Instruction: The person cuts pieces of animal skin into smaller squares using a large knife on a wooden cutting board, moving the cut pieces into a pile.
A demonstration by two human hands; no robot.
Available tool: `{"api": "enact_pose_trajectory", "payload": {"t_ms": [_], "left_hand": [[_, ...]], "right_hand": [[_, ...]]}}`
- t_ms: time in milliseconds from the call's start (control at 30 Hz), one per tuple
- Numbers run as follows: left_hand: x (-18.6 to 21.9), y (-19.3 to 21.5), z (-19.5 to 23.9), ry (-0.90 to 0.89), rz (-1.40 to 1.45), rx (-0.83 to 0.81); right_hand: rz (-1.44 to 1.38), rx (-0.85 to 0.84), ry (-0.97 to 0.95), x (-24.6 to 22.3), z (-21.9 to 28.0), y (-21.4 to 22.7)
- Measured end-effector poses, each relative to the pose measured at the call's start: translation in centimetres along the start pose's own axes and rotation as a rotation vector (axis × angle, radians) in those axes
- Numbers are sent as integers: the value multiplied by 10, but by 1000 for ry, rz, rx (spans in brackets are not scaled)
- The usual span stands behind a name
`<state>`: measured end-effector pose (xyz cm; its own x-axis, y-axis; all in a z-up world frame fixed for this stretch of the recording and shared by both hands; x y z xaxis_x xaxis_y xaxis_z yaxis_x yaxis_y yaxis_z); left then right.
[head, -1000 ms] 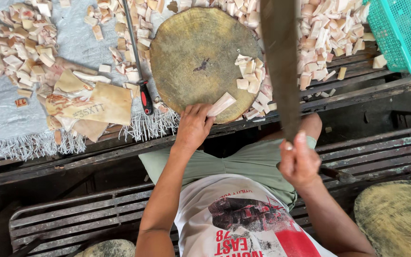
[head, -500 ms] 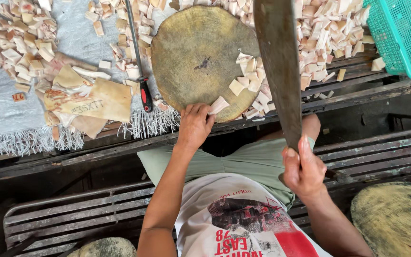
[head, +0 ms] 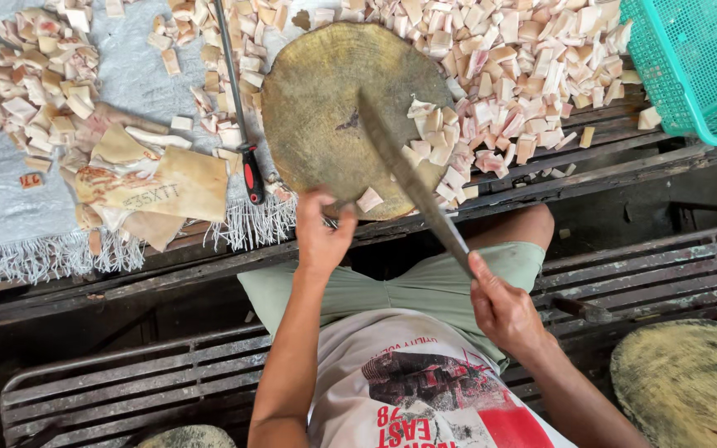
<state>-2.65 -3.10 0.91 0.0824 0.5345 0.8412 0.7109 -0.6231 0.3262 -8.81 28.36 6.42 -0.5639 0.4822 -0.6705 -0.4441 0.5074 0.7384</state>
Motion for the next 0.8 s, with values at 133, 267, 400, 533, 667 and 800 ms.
{"api": "enact_pose_trajectory", "payload": {"t_ms": [133, 267, 400, 533, 667, 800], "left_hand": [[-20, 10, 21, 148, -15, 158], [-22, -37, 14, 165, -1, -68], [11, -106, -21, 57, 63, -234], [52, -138, -55, 22, 171, -289], [59, -106, -66, 132, 252, -232], [34, -21, -58, 158, 139, 2]], "right_hand": [[74, -145, 125, 0, -4, -17], [313, -244, 66, 37, -40, -21], [514, 62, -21, 85, -87, 20], [165, 327, -127, 98, -97, 49], [-517, 263, -302, 71, -96, 15], [-678, 45, -287, 10, -129, -51]]}}
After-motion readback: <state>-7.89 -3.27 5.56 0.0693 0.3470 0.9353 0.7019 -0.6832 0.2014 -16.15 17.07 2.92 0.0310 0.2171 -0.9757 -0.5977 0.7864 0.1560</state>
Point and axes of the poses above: each hand's wrist, its own z-axis away from the middle knuckle, its own y-axis out of the back of the hand, x = y × z, the point moved 6 cm from there along -z, towards the middle knuckle, and after that the axes turned 2 degrees about -x, right-handed, at the moved point
